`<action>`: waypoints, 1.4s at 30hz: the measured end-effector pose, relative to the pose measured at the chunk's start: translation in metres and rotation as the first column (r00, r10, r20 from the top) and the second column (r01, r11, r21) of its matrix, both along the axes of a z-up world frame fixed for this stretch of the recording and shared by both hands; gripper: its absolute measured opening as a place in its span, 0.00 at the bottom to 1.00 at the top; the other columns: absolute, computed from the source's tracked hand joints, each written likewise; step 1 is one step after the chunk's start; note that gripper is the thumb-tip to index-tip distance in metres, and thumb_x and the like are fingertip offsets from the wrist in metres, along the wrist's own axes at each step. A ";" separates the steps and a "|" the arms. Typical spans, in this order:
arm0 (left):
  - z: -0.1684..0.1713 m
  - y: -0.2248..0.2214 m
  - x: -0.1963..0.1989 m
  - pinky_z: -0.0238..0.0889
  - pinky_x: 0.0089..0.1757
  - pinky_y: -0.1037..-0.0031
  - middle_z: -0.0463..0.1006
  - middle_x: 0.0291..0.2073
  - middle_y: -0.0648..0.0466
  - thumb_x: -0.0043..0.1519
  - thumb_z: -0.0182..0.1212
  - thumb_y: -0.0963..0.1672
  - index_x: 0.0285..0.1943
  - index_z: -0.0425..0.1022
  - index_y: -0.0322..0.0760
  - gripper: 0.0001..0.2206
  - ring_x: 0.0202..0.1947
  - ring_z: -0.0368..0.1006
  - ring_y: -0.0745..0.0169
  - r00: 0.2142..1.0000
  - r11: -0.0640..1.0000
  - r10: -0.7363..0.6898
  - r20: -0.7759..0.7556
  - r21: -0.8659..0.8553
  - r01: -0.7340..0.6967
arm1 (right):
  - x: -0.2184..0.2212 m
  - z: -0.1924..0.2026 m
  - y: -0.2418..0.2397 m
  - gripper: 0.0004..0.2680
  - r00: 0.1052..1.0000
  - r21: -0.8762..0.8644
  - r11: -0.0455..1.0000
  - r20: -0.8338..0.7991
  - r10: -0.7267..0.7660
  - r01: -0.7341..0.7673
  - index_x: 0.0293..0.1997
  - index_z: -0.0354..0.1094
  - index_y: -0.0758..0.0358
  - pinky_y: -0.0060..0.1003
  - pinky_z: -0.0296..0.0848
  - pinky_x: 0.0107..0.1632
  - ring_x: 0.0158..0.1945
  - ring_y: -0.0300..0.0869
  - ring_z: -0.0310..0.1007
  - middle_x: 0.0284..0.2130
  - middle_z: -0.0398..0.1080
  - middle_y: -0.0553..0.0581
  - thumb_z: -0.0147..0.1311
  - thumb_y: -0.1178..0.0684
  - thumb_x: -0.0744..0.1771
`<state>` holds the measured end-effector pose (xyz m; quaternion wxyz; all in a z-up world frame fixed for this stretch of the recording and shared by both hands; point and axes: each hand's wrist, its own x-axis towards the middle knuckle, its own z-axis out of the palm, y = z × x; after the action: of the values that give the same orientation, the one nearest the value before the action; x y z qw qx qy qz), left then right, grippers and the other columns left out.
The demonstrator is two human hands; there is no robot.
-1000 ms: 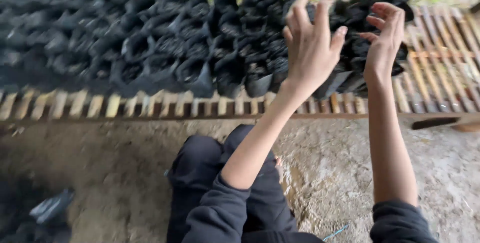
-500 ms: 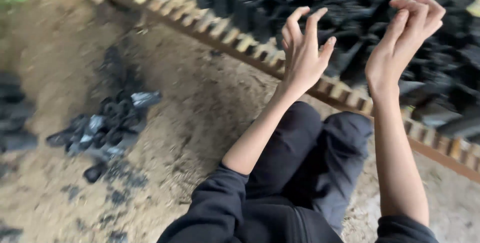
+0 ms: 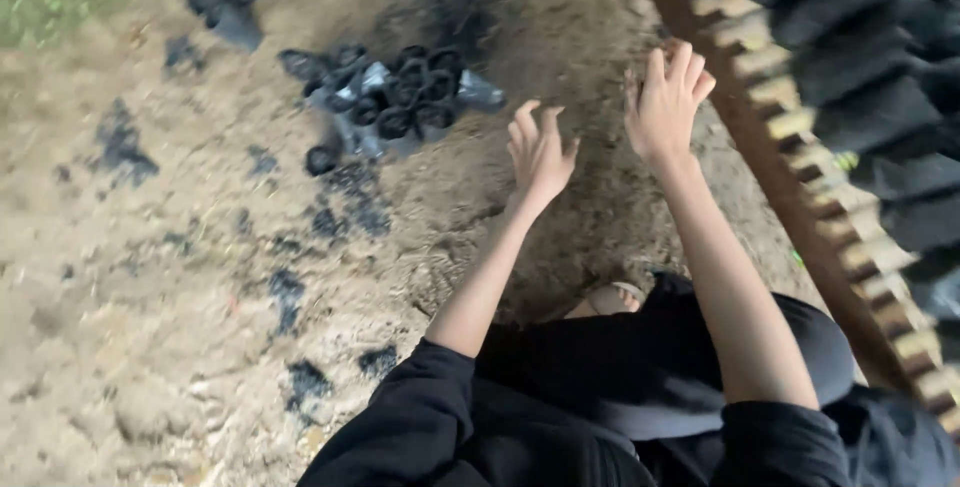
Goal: Arranging soil-filled polybags onto a wooden slatted rack in an organized manner.
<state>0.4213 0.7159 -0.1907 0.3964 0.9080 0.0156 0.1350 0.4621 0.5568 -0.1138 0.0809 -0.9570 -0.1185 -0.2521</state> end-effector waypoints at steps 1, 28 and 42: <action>-0.008 0.022 -0.004 0.59 0.53 0.41 0.53 0.63 0.45 0.59 0.69 0.44 0.62 0.68 0.39 0.22 0.62 0.55 0.32 0.995 0.997 0.003 -0.100 -0.081 -0.011 | 0.008 -0.016 0.012 0.10 0.992 -0.028 0.998 -0.113 -0.061 0.058 0.46 0.58 0.65 0.48 0.49 0.52 0.53 0.54 0.51 0.51 0.53 0.60 0.53 0.48 0.73; -0.207 0.340 -0.037 0.68 0.44 0.53 0.60 0.56 0.51 0.58 0.67 0.43 0.52 0.68 0.46 0.15 0.56 0.60 0.45 0.523 0.515 0.851 -0.051 0.280 -0.810 | -0.066 -0.141 0.179 0.19 0.319 0.198 0.980 -0.927 0.196 -0.027 0.71 0.54 0.64 0.59 0.52 0.71 0.75 0.58 0.45 0.67 0.56 0.68 0.50 0.54 0.70; -0.182 0.346 -0.026 0.53 0.52 0.59 0.56 0.57 0.57 0.61 0.70 0.44 0.36 0.75 0.47 0.06 0.59 0.53 0.49 0.669 0.611 0.740 0.074 0.343 -0.713 | -0.058 -0.165 0.144 0.19 0.368 0.038 0.964 -0.920 0.137 -0.265 0.75 0.54 0.55 0.54 0.64 0.66 0.70 0.57 0.54 0.63 0.60 0.64 0.43 0.47 0.72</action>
<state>0.3955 1.0623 -0.3727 0.1418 0.8821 0.3731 0.2500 0.4046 0.7012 -0.2784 0.1069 -0.9181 -0.1845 0.3342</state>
